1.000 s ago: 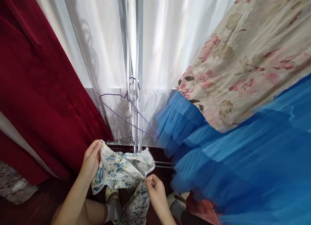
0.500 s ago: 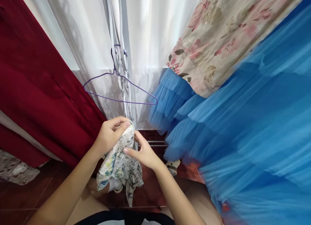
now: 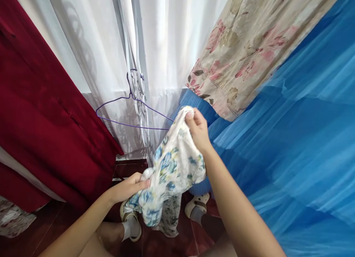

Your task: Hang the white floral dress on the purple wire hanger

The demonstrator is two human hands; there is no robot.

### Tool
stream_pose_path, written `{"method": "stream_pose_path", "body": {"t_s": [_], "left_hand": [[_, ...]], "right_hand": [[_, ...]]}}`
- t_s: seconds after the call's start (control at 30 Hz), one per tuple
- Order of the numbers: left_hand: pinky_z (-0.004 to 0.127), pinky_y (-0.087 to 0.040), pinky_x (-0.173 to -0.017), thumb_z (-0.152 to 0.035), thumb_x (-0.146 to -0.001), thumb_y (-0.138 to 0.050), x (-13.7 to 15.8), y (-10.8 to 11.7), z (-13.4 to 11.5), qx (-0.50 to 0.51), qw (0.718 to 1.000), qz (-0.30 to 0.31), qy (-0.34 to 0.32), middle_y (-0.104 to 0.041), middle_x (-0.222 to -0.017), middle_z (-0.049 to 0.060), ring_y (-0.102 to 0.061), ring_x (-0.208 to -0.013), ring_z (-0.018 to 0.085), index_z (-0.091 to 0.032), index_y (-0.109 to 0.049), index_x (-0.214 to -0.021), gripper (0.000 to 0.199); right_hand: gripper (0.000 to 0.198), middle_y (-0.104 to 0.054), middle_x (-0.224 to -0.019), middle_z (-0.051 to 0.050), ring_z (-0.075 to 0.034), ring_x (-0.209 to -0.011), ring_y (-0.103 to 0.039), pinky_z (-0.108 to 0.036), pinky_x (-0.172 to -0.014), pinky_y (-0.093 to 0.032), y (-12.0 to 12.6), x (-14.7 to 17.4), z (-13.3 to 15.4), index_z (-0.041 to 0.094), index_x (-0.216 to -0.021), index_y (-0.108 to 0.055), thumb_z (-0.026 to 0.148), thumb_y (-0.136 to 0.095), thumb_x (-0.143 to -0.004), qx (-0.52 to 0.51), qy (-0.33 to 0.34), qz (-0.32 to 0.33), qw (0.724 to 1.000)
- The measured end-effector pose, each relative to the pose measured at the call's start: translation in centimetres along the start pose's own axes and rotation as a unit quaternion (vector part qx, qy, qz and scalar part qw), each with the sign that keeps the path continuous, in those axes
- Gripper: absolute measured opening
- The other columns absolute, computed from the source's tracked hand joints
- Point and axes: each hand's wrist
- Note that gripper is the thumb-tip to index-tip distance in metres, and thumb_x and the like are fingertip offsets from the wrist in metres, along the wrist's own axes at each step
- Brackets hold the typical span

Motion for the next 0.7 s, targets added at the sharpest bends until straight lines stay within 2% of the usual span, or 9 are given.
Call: {"method": "stream_pose_path", "body": {"t_s": [0.07, 0.13, 0.2, 0.27, 0.37, 0.43, 0.5, 0.57, 0.7], "left_hand": [[0.026, -0.048, -0.067, -0.042, -0.085, -0.068, 0.8, 0.8, 0.3, -0.03, 1.0, -0.003, -0.007, -0.069, -0.086, 0.007, -0.06, -0.078, 0.02, -0.014, -0.073, -0.086, 0.029], [0.027, -0.05, -0.075, -0.032, -0.085, -0.066, 1.7, 2.6, -0.1, -0.056, 0.996, -0.054, -0.038, -0.07, -0.093, 0.006, -0.062, -0.087, 0.023, -0.016, -0.074, -0.094, 0.02], [0.028, -0.05, -0.079, -0.027, -0.083, -0.065, 2.6, 5.0, -1.1, -0.064, 0.989, -0.12, -0.064, -0.071, -0.093, 0.005, -0.063, -0.091, 0.025, -0.018, -0.075, -0.096, 0.019], [0.029, -0.052, -0.077, -0.029, -0.08, -0.065, 3.6, 7.6, -2.4, -0.077, 0.982, -0.158, -0.073, -0.071, -0.089, 0.006, -0.063, -0.087, 0.026, -0.017, -0.076, -0.09, 0.019], [0.032, -0.053, -0.072, -0.033, -0.08, -0.066, 5.3, 11.5, -4.1, -0.157, 0.966, -0.188, -0.085, -0.068, -0.076, 0.005, -0.061, -0.074, 0.025, -0.019, -0.073, -0.073, 0.018], [0.035, -0.053, -0.083, -0.029, -0.077, -0.069, 6.6, 14.2, -5.0, -0.247, 0.945, -0.196, -0.092, -0.064, -0.068, 0.003, -0.058, -0.068, 0.022, -0.021, -0.069, -0.063, 0.016], [0.039, -0.047, -0.1, -0.023, -0.071, -0.072, 7.7, 16.7, -5.5, -0.303, 0.924, -0.217, -0.089, -0.065, -0.068, 0.003, -0.058, -0.072, 0.023, -0.023, -0.068, -0.06, 0.011], [0.042, -0.038, -0.109, -0.02, -0.065, -0.073, 8.5, 18.9, -5.8, -0.321, 0.905, -0.269, -0.073, -0.067, -0.073, 0.005, -0.058, -0.082, 0.027, -0.025, -0.067, -0.059, 0.01], [0.042, -0.038, -0.104, -0.02, -0.067, -0.065, 8.1, 22.0, -6.9, -0.419, 0.842, -0.336, -0.042, -0.066, -0.074, 0.006, -0.055, -0.09, 0.031, -0.026, -0.065, -0.062, 0.008]], "right_hand": [[0.03, -0.065, -0.076, 0.003, -0.014, -0.071, -0.064, -0.023, -0.067, -0.052, 1.1, -3.3, -0.9, 0.025, -0.094, -0.065, 0.052, -0.073, -0.082, -0.006, 0.027, -0.031, 0.999], [0.032, -0.066, -0.073, 0.004, -0.015, -0.073, -0.066, -0.025, -0.07, -0.054, 1.1, -6.2, -2.2, 0.023, -0.093, -0.066, 0.05, -0.077, -0.078, -0.018, 0.001, -0.014, 1.0], [0.031, -0.069, -0.072, 0.004, -0.015, -0.072, -0.067, -0.025, -0.071, -0.055, 0.0, -8.2, -3.4, 0.022, -0.093, -0.067, 0.047, -0.078, -0.078, -0.037, -0.068, 0.029, 0.997], [0.027, -0.072, -0.076, 0.002, -0.015, -0.072, -0.069, -0.026, -0.072, -0.057, -1.9, -9.1, -4.2, 0.021, -0.094, -0.066, 0.045, -0.074, -0.083, -0.055, -0.152, 0.081, 0.984], [0.024, -0.074, -0.075, -0.003, -0.016, -0.068, -0.069, -0.026, -0.067, -0.057, -4.7, -9.1, -4.3, 0.018, -0.089, -0.066, 0.042, -0.069, -0.09, -0.032, -0.254, 0.17, 0.952], [0.024, -0.074, -0.071, -0.007, -0.017, -0.062, -0.068, -0.026, -0.058, -0.056, -5.9, -8.5, -3.8, 0.016, -0.081, -0.067, 0.038, -0.071, -0.089, -0.01, -0.292, 0.219, 0.931], [0.024, -0.075, -0.072, -0.01, -0.017, -0.061, -0.068, -0.025, -0.054, -0.054, -6.3, -7.8, -3.0, 0.014, -0.078, -0.07, 0.036, -0.075, -0.086, -0.007, -0.306, 0.258, 0.917], [0.024, -0.077, -0.078, -0.011, -0.018, -0.065, -0.07, -0.025, -0.057, -0.056, -6.2, -7.3, -2.2, 0.014, -0.08, -0.073, 0.036, -0.076, -0.084, -0.015, -0.302, 0.294, 0.907], [0.024, -0.079, -0.083, -0.011, -0.021, -0.07, -0.074, -0.03, -0.062, -0.06, -5.4, -6.8, -1.2, 0.015, -0.084, -0.075, 0.038, -0.08, -0.079, -0.036, -0.312, 0.311, 0.897]]}}
Point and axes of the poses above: each hand's wrist, its own x-axis away from the middle knuckle, its own y-axis out of the back of the hand, z = x × y
